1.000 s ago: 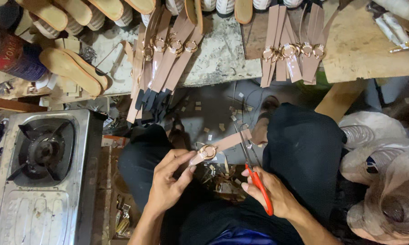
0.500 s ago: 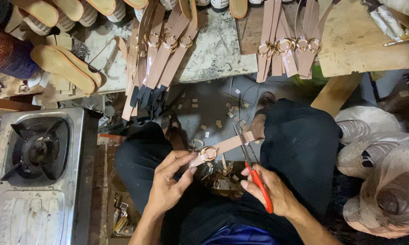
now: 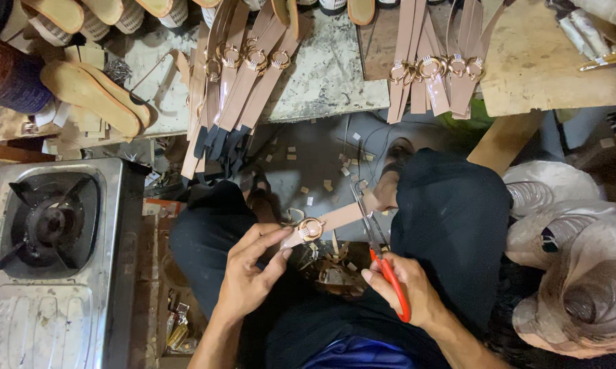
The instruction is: The person sits on the floor of a sandal workshop and uses red-handled scissors to trim the ends of beige strap pieces fitted with metal ring buckles. They cut each strap one at a time, place the trimmed strap on the workbench with finished straps, and pick up the next untrimmed strap.
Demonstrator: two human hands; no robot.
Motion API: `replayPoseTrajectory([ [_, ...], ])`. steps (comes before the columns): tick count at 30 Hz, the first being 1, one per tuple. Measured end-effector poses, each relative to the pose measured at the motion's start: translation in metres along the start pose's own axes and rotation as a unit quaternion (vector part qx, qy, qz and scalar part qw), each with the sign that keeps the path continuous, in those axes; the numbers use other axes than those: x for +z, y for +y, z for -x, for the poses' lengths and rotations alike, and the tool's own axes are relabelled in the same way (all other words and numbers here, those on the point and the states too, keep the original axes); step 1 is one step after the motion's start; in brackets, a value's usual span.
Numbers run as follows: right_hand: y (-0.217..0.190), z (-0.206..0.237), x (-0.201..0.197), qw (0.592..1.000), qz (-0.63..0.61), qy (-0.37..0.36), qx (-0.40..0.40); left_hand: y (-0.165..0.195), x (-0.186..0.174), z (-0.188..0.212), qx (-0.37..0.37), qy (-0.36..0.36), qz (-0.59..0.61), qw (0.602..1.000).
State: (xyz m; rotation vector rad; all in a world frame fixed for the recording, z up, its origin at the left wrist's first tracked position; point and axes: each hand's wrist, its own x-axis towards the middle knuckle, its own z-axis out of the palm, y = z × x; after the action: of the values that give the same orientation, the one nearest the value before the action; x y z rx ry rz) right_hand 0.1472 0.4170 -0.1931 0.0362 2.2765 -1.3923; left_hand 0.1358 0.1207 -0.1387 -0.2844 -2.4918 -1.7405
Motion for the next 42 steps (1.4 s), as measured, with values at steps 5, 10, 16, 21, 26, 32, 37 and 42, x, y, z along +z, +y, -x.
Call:
replayPoseTrajectory([
  [5, 0.011, -0.006, 0.005, 0.998, -0.061, 0.031, -0.009, -0.004, -0.008, -0.001, 0.007, -0.005, -0.003, 1.000],
  [10, -0.002, -0.019, -0.010, 0.973, -0.224, 0.023, -0.039, -0.001, -0.016, 0.000, 0.042, -0.141, 0.034, 0.989],
  [16, -0.040, -0.013, -0.027, 0.964, -0.181, -0.195, 0.017, 0.013, -0.008, -0.013, 0.077, -0.214, 0.005, 0.974],
  [21, -0.063, -0.010, -0.045, 0.972, -0.114, 0.044, -0.201, 0.020, -0.013, -0.019, 0.140, 0.004, -0.104, 0.985],
  [26, -0.078, -0.061, -0.112, 0.898, -0.123, 0.318, -0.278, 0.015, -0.019, -0.025, 0.089, 0.061, -0.051, 0.993],
  [32, -0.095, -0.146, -0.185, 0.854, 0.058, 0.436, -0.278, 0.012, -0.006, -0.043, 0.052, 0.022, -0.062, 0.996],
  [37, -0.074, -0.129, -0.159, 0.890, 0.056, 0.401, -0.207, 0.003, -0.026, -0.094, 0.089, 0.076, -0.217, 0.969],
  [42, -0.042, -0.097, -0.095, 0.927, 0.091, 0.323, -0.169, -0.016, -0.033, -0.180, 0.131, 0.103, -0.349, 0.922],
])
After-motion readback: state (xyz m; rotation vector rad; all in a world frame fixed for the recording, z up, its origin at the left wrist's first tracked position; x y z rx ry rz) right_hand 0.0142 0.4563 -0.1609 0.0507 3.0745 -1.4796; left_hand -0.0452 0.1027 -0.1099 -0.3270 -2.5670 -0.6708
